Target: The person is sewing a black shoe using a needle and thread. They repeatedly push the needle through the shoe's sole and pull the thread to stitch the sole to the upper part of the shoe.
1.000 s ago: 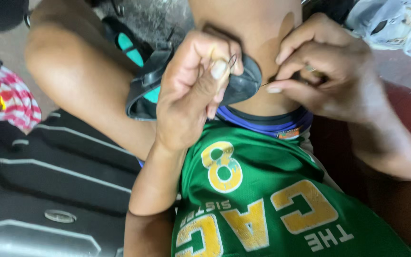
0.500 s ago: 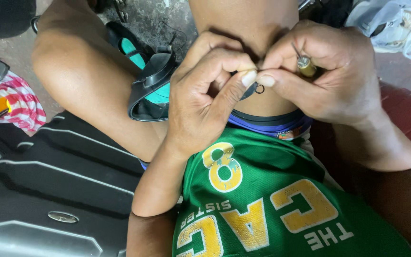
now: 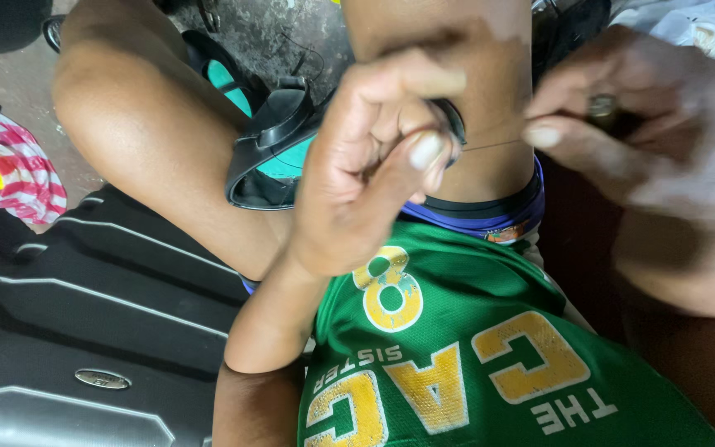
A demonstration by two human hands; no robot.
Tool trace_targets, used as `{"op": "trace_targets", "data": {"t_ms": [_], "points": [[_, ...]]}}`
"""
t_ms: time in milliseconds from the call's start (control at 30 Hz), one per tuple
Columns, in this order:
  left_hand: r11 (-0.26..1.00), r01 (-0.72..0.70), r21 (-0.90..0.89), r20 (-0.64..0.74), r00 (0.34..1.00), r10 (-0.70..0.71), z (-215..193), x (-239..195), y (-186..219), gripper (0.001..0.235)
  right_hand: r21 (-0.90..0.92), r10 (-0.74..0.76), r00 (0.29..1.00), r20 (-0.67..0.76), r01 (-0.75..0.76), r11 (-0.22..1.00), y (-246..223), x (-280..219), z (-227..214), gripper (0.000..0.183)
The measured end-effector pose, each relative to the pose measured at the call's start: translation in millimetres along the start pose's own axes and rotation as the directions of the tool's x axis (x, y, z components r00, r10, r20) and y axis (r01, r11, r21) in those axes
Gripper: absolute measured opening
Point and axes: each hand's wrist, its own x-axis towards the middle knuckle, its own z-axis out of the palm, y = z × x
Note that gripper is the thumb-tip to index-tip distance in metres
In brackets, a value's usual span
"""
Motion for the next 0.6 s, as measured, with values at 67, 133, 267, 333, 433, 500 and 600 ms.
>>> {"op": "trace_targets", "data": {"t_ms": [67,133,267,333,433,500,600], "points": [[0.992,0.1,-0.082,0.055,0.994,-0.095,-5,0,6,0.037,0.219,0.09,0.994,-0.064,-0.074,0.973,4,-11,-7,0.008],[0.977,0.184,0.107,0.045,0.981,-0.189,-8,-1,9,0.048,0.37,0.069,0.995,-0.072,-0.038,0.928,8,-15,-12,0.012],[0.808,0.005,0.59,0.061,0.997,-0.051,3,-5,-4,0.068,0.383,0.039,0.997,-0.071,-0.009,0.924,-2,-19,-13,0.016],[0.687,-0.081,0.722,0.081,0.996,0.032,9,-10,-15,0.077,0.232,-0.016,0.999,-0.041,0.026,0.972,-13,-15,-10,0.02],[0.708,-0.107,0.698,0.055,0.994,0.096,11,-18,-32,0.082,-0.04,-0.178,0.982,0.06,0.181,0.983,-27,5,-3,0.029],[0.65,-0.176,0.739,0.095,0.983,0.157,11,-14,-50,0.088,-0.123,-0.156,0.987,0.032,0.159,0.98,-38,13,14,0.028],[0.524,-0.169,0.835,0.092,0.981,0.169,12,-20,-63,0.091,-0.21,-0.183,0.983,0.034,0.186,0.96,-44,26,25,0.028]]}}
